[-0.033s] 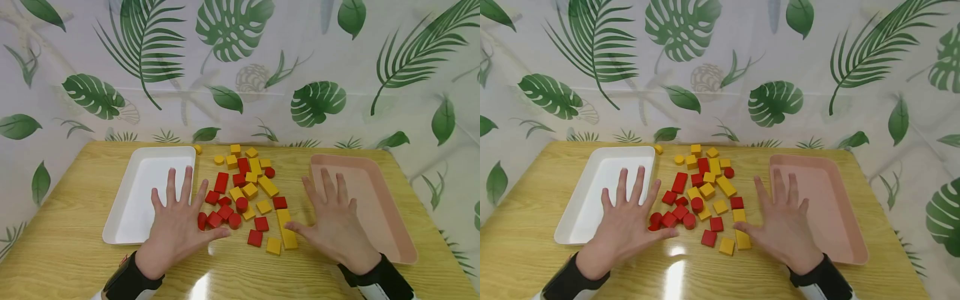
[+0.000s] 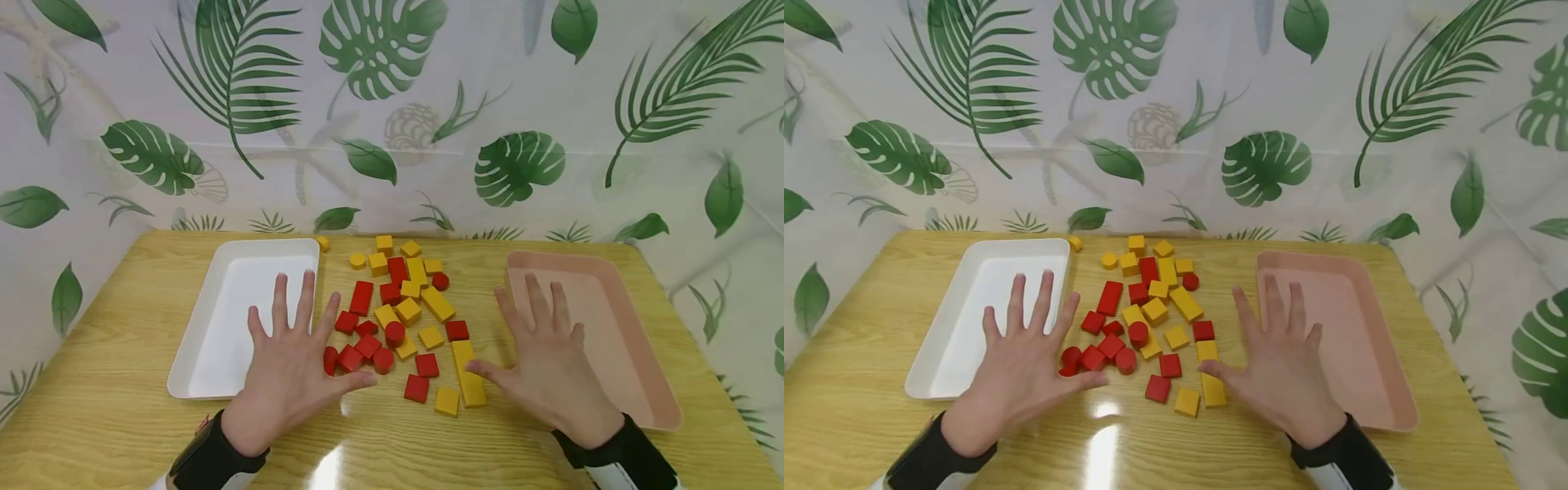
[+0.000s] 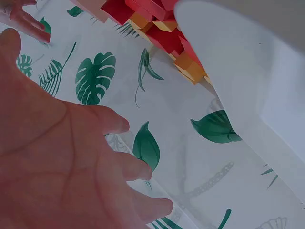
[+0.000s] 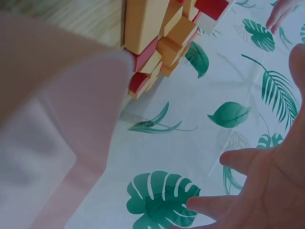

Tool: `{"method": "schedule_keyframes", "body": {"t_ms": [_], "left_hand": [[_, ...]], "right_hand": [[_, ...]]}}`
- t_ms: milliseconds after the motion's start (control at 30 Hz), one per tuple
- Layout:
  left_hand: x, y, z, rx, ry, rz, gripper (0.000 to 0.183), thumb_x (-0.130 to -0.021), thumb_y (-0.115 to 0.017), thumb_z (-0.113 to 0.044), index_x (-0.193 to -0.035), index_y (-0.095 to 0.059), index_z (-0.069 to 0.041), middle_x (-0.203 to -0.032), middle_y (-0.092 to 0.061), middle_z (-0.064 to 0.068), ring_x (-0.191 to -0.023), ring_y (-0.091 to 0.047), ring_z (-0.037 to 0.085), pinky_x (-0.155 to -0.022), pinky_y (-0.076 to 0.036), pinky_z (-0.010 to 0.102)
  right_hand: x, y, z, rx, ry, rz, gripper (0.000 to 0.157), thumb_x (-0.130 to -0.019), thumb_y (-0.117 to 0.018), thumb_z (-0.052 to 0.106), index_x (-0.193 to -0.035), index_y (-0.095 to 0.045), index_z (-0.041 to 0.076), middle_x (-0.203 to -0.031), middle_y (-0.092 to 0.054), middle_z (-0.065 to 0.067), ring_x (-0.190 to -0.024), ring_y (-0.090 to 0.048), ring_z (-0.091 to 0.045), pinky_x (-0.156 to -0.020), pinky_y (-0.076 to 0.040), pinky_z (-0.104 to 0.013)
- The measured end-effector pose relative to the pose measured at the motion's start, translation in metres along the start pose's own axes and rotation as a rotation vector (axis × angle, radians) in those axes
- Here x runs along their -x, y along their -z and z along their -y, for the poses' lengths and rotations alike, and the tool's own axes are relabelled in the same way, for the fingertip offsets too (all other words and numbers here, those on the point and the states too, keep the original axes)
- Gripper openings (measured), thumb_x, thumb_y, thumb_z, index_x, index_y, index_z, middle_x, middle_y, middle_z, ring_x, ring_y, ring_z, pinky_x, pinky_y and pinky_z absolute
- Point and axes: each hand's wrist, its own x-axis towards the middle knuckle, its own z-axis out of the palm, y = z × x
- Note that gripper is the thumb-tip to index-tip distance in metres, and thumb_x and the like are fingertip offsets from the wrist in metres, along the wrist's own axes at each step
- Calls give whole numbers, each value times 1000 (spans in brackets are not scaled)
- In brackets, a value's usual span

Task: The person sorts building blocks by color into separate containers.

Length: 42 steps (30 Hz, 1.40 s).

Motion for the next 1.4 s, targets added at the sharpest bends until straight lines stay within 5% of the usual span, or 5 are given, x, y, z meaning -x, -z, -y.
{"method": "schedule_keyframes", "body": {"t_ms": [367,700,933,1233,1400], "left_hand": [[-19,-7,3,77,-173,40,106,-67,-26,-89,-146,-28,-19,-153,-11,13,-137,-3,39,-98,-24,57],[-41,-12,-9,119,-373,114,91,-70,-59,-68,-143,-35,-20,-147,-29,9,-125,-33,30,-84,-44,38],[-58,-11,-32,159,-496,125,67,-78,-63,-51,-136,-47,-20,-132,-47,7,-107,-47,22,-73,-48,32],[-74,-13,-51,242,-514,134,26,-83,-64,-25,-108,-67,-17,-84,-50,-4,-71,-45,12,-58,-39,19],[-76,-9,-59,252,-517,156,16,-82,-65,-16,-98,-68,-14,-79,-48,-4,-70,-45,12,-61,-38,20]], "right_hand": [[31,7,-25,-17,133,5,83,-82,-47,65,-135,-42,2,-135,-40,-23,-126,-29,-39,-104,-17,-51],[70,-3,-49,-140,-96,271,80,-75,-52,69,-136,-47,18,-122,-58,-5,-108,-54,-26,-84,-44,-47],[86,-14,-52,-114,-40,226,43,-81,-63,40,-121,-62,24,-118,-60,1,-107,-56,-23,-85,-44,-46],[87,-15,-46,-61,31,246,29,-84,-61,36,-111,-67,29,-121,-59,0,-111,-52,-23,-86,-43,-45],[87,-13,-45,-50,45,244,29,-83,-62,34,-110,-67,29,-121,-59,0,-110,-52,-22,-83,-45,-43]]}}
